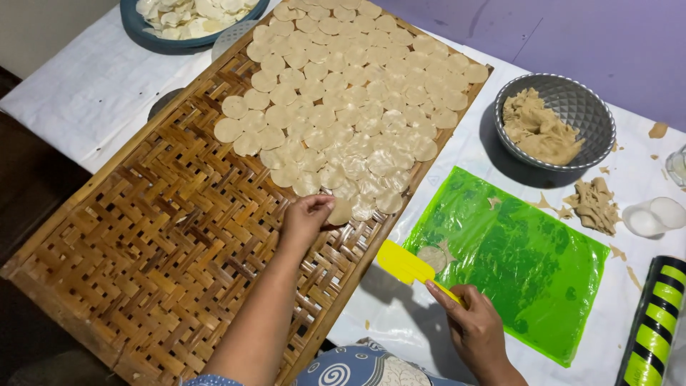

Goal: Arranging thin dough circles on a drying mat and spreading new dough using a spatula and roller.

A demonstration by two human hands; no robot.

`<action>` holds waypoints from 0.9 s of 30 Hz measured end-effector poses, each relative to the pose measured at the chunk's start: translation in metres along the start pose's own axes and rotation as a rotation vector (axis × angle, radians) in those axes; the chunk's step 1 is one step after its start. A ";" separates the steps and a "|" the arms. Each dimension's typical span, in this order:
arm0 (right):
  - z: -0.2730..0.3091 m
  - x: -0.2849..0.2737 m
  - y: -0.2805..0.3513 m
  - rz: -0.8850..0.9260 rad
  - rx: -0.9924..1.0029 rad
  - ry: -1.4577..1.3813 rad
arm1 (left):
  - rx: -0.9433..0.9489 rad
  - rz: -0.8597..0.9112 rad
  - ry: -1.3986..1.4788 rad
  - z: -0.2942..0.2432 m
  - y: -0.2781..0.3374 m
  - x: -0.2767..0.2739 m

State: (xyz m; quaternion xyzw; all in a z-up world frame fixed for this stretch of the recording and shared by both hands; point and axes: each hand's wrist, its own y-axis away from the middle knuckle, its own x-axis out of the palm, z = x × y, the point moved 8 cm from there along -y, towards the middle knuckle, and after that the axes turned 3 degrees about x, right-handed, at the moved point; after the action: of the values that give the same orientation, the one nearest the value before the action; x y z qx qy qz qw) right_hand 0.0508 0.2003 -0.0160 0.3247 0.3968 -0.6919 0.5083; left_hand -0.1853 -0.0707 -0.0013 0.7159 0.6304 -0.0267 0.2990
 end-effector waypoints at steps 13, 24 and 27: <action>-0.015 -0.009 0.012 0.012 0.115 -0.066 | 0.220 -0.294 -0.363 0.000 -0.017 -0.013; -0.063 -0.033 0.028 -0.190 0.483 -0.438 | 0.429 -0.500 -0.418 -0.006 -0.003 -0.021; -0.090 -0.025 0.042 -0.114 0.632 -0.330 | 0.490 -0.473 -0.379 -0.013 0.015 -0.013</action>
State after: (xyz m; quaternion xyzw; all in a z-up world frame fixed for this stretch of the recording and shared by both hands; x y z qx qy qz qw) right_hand 0.1023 0.2836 -0.0472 0.3273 0.0935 -0.8507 0.4007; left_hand -0.1780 -0.0769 0.0206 0.5835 0.6867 -0.3761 0.2159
